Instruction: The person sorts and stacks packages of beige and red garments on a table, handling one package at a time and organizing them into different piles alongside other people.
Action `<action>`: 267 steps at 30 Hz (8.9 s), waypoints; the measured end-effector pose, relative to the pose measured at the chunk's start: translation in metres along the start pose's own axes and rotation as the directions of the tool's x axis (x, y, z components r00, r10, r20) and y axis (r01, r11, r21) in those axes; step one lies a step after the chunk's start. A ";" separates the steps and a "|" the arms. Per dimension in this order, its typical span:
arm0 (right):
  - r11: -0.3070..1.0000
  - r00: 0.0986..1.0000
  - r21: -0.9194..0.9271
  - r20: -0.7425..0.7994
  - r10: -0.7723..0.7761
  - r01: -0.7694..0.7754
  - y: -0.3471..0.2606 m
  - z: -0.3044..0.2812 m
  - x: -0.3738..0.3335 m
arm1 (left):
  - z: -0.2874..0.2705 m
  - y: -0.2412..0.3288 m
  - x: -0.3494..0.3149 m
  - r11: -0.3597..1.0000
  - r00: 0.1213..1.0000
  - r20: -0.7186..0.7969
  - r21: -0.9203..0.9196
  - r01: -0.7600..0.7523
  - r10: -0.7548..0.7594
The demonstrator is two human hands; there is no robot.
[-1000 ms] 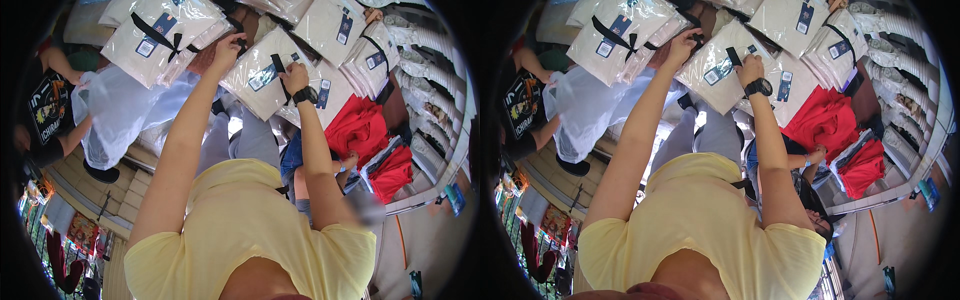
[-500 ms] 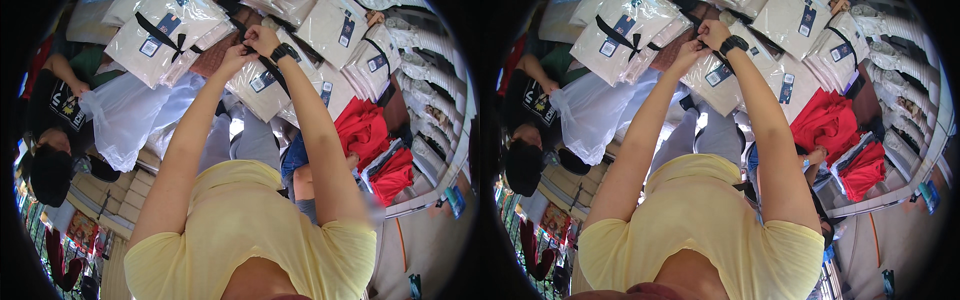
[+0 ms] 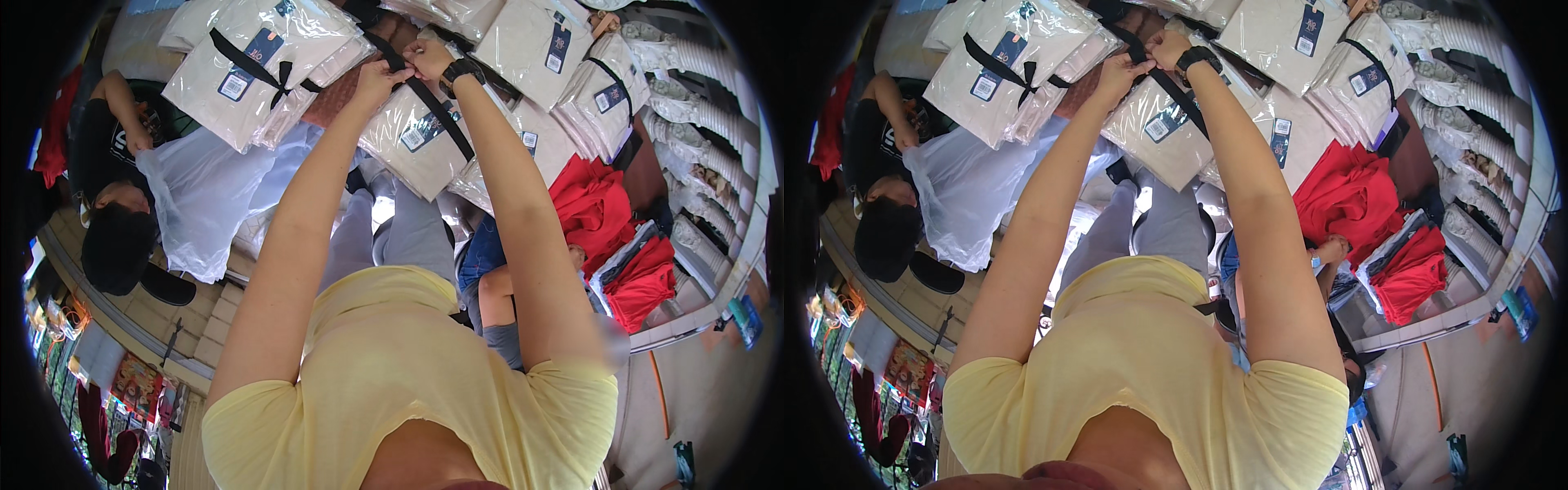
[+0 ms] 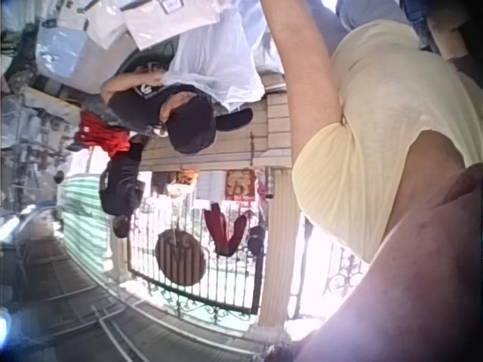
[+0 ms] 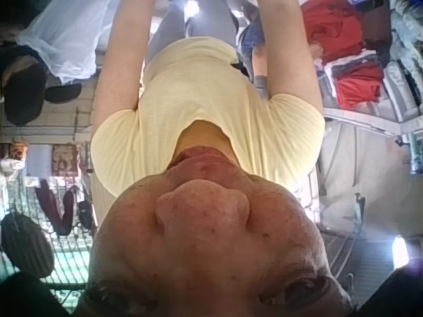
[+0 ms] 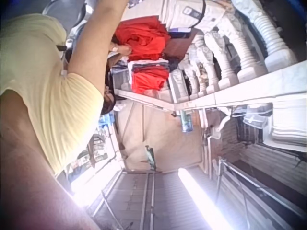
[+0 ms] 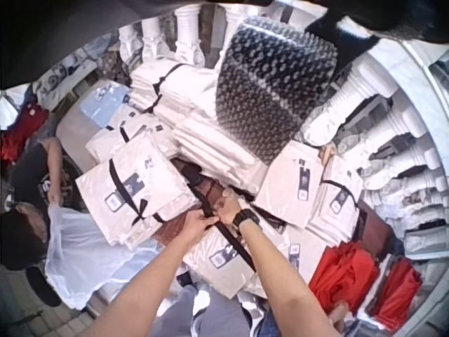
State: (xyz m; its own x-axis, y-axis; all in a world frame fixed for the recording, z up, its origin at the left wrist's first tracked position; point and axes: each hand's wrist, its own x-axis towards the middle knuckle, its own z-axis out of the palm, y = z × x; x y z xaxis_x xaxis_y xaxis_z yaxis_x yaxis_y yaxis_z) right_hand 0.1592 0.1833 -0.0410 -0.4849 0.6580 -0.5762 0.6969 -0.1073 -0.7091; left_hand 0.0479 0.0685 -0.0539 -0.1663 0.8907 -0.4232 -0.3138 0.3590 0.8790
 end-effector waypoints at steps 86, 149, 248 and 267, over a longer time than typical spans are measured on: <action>0.849 0.978 0.502 -0.191 -0.078 0.166 0.000 0.009 -0.072 | -0.033 -0.013 -0.006 0.879 0.955 -0.001 -0.393 0.271 -0.296; 0.980 0.939 -0.068 -0.278 -0.200 0.188 0.004 0.042 -0.086 | -0.012 -0.044 0.001 0.787 0.931 -0.365 0.579 0.216 0.013; 0.948 0.855 0.152 -0.488 -0.175 0.281 0.032 0.055 -0.075 | 0.004 0.022 -0.009 0.552 0.884 0.311 0.693 -0.463 0.350; 0.897 0.832 0.246 -0.518 -0.199 0.367 0.033 0.056 -0.077 | -0.017 -0.006 0.004 0.861 0.981 0.103 0.470 -0.192 0.163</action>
State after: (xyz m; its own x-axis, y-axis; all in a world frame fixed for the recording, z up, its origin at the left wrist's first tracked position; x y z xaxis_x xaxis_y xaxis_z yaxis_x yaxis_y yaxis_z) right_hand 0.1896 0.0872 -0.0424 -0.2683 0.9547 -0.1283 0.3176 -0.0380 -0.9475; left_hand 0.0334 0.0656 -0.0644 -0.1180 0.9611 -0.2498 0.2011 0.2695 0.9418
